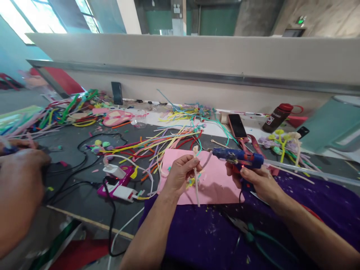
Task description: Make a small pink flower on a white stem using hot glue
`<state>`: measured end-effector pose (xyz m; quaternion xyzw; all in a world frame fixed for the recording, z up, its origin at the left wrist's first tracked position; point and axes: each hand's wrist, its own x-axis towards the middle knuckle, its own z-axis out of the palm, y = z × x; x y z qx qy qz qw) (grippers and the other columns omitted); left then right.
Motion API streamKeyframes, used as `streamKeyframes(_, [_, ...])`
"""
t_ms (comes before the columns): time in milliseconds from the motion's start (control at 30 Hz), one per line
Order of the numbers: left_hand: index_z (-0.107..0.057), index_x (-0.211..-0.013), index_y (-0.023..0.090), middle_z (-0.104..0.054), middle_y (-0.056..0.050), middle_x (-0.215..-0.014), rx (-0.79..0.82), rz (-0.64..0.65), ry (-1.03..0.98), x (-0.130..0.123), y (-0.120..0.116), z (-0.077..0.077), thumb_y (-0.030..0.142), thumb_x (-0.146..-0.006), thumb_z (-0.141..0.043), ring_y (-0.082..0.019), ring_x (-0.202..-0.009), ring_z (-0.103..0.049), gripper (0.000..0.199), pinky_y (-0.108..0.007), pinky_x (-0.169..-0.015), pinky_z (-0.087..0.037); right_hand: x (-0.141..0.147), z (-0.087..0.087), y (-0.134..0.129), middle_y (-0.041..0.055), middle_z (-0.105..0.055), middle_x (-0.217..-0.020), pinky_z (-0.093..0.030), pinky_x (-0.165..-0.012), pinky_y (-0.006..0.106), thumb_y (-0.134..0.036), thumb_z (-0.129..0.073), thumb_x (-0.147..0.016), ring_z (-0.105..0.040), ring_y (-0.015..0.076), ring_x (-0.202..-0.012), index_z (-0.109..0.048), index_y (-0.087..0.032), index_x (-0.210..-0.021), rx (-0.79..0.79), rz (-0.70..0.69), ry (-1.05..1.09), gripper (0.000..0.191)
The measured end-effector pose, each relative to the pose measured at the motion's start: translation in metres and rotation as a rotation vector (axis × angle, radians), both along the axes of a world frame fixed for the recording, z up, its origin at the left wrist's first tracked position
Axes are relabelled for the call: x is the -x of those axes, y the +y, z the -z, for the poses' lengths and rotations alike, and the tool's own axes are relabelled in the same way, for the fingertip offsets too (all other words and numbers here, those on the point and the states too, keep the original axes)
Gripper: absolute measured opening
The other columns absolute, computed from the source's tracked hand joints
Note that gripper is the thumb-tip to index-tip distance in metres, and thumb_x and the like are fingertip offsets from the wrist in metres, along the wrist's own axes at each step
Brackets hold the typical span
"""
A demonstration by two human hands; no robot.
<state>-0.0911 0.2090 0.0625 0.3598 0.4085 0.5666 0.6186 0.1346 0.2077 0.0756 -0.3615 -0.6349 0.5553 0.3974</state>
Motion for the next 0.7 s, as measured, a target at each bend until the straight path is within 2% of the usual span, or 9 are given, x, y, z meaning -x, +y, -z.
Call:
streamKeyframes(167, [-0.059,-0.058,0.014,-0.061,0.001,-0.054,-0.005,-0.034,0.036,0.003,0.000,-0.003,0.032,-0.066,-0.070,-0.003,-0.040,-0.043,0.023,-0.015,-0.037,-0.026,-0.002,-0.007,0.012,0.0011,-0.054,-0.069,-0.037,-0.054,0.027,-0.037,-0.064,-0.073,-0.048,0.0155,-0.060,-0.057,-0.019,-0.076,-0.264,0.190,-0.460,0.019])
streamKeyframes(233, [-0.060,-0.059,0.014,-0.062,0.001,-0.054,0.009,-0.016,0.064,0.001,0.001,0.000,0.032,-0.066,-0.070,-0.004,-0.040,-0.044,0.022,-0.015,-0.037,-0.027,-0.006,-0.004,0.018,-0.0003,-0.053,-0.062,-0.035,-0.052,0.026,-0.038,-0.063,-0.074,-0.047,0.0149,-0.057,-0.058,-0.020,-0.075,-0.268,0.208,-0.520,0.019])
streamKeyframes(333, [-0.064,-0.064,0.013,-0.065,-0.003,-0.060,0.050,0.004,0.119,-0.003,0.005,0.010,0.033,-0.066,-0.070,-0.007,-0.046,-0.051,0.021,-0.016,-0.040,-0.032,-0.010,0.001,0.023,-0.0020,-0.048,-0.052,-0.033,-0.045,0.024,-0.044,-0.054,-0.080,-0.044,0.0127,-0.048,-0.058,-0.018,-0.079,-0.111,0.147,-0.393,0.026])
streamKeyframes(400, [-0.066,-0.070,0.012,-0.067,-0.006,-0.068,0.087,-0.006,0.150,-0.006,0.010,0.019,0.036,-0.066,-0.070,-0.011,-0.055,-0.058,0.024,-0.017,-0.044,-0.037,-0.010,0.002,0.023,-0.0018,-0.048,-0.053,-0.034,-0.045,0.024,-0.045,-0.053,-0.082,-0.045,0.0126,-0.049,-0.058,-0.017,-0.081,-0.060,0.117,-0.313,0.029])
streamKeyframes(500, [-0.066,-0.074,0.011,-0.068,-0.009,-0.074,0.137,-0.016,0.203,-0.006,0.017,0.032,0.039,-0.064,-0.071,-0.016,-0.066,-0.063,0.030,-0.019,-0.049,-0.041,-0.009,0.000,0.023,-0.0018,-0.048,-0.055,-0.035,-0.047,0.024,-0.045,-0.056,-0.080,-0.045,0.0125,-0.052,-0.057,-0.017,-0.083,-0.081,0.113,-0.276,0.028])
streamKeyframes(600, [-0.066,-0.071,0.011,-0.068,-0.008,-0.073,0.145,-0.015,0.263,-0.006,0.021,0.040,0.041,-0.064,-0.070,-0.013,-0.062,-0.061,0.031,-0.020,-0.050,-0.043,-0.010,-0.003,0.023,-0.0013,-0.050,-0.057,-0.035,-0.046,0.024,-0.043,-0.056,-0.080,-0.045,0.0117,-0.050,-0.058,-0.016,-0.084,-0.060,0.143,-0.226,0.027])
streamKeyframes(700, [-0.066,-0.069,0.012,-0.068,-0.007,-0.070,0.163,-0.013,0.297,-0.006,0.022,0.043,0.042,-0.064,-0.070,-0.012,-0.058,-0.059,0.031,-0.022,-0.052,-0.044,-0.015,-0.005,0.024,0.0009,-0.054,-0.061,-0.035,-0.047,0.025,-0.044,-0.054,-0.081,-0.046,0.0116,-0.049,-0.059,-0.017,-0.080,-0.066,0.233,-0.136,0.027])
